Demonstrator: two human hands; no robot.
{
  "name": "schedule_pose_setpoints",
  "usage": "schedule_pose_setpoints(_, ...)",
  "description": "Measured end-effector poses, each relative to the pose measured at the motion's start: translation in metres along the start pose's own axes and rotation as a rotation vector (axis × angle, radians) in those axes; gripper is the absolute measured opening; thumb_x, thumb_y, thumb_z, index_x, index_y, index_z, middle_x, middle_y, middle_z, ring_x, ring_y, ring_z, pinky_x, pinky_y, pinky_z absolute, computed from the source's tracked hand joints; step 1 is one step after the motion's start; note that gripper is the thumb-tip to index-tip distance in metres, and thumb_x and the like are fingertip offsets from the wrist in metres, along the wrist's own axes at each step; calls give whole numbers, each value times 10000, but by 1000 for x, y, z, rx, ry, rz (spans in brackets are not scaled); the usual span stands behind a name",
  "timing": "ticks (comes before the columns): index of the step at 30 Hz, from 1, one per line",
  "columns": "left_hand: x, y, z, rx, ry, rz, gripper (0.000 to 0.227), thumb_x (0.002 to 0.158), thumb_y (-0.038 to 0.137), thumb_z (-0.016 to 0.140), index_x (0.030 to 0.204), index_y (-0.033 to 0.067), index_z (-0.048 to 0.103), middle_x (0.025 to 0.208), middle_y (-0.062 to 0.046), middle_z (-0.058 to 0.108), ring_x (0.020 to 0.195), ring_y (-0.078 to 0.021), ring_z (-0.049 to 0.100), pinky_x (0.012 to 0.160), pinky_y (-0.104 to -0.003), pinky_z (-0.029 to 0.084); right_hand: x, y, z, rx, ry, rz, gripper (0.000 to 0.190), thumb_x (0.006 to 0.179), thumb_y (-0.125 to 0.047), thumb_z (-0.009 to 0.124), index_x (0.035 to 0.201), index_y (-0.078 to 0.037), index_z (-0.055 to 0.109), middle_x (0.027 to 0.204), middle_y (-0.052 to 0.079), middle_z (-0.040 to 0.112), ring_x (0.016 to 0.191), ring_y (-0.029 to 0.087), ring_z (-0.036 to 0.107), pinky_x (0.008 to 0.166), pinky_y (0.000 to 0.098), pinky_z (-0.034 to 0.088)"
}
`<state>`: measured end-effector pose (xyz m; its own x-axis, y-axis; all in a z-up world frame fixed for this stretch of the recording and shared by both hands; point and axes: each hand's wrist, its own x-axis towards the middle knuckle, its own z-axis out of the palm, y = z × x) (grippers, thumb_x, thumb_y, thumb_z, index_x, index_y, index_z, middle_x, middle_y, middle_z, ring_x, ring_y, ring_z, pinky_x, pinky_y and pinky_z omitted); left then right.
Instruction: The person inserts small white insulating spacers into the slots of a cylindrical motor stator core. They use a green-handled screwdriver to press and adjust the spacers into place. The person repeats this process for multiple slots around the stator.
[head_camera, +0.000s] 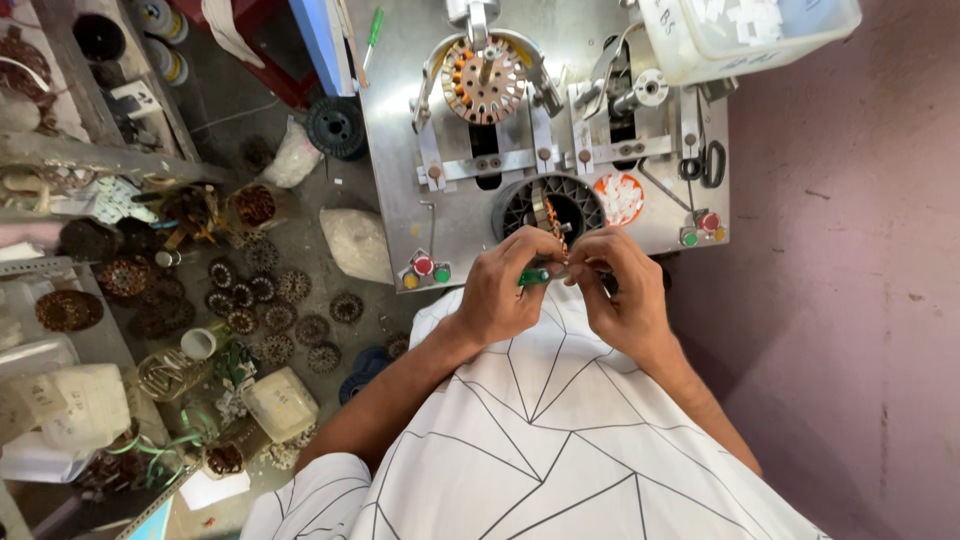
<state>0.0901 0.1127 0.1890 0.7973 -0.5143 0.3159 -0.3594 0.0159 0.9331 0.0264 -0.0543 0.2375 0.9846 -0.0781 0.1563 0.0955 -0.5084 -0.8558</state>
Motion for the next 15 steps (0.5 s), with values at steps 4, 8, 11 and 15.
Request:
schedule_pose_setpoints(4,-13,-7,5,-34,-60,-131,219,854,-57,598,1053,34,606,934,-97,682,884,-288,705,771,-375,549,-11,5,9,-9,-37,93,205,904,172,572,1036,16,582,884,97,630,717,148,671,650,270,567)
schedule_pose_setpoints(8,-16,-10,3,-93,-5,-194,102,930,71,745,1008,53,682,932,-82,734,867,-222,729,780,-334,559,-18,13,14,211,10,353,87,979,94,633,1030,40,587,833,86,684,677,126,671,587,266,561)
schedule_pose_setpoints(11,-16,-11,-4,-192,15,-174,203,929,133,760,1092,29,695,1021,-102,729,948,-222,723,837,-332,565,-20,15,13,449,66,376,130,991,63,632,1114,39,599,902,78,695,762,117,703,649,275,638)
schedule_pose_setpoints(15,-18,-11,-5,-173,19,-84,147,943,115,781,1056,41,722,1045,-105,735,990,-236,731,873,-340,575,-22,12,9,416,-5,328,106,977,98,657,1079,72,643,988,108,703,845,166,736,738,301,655)
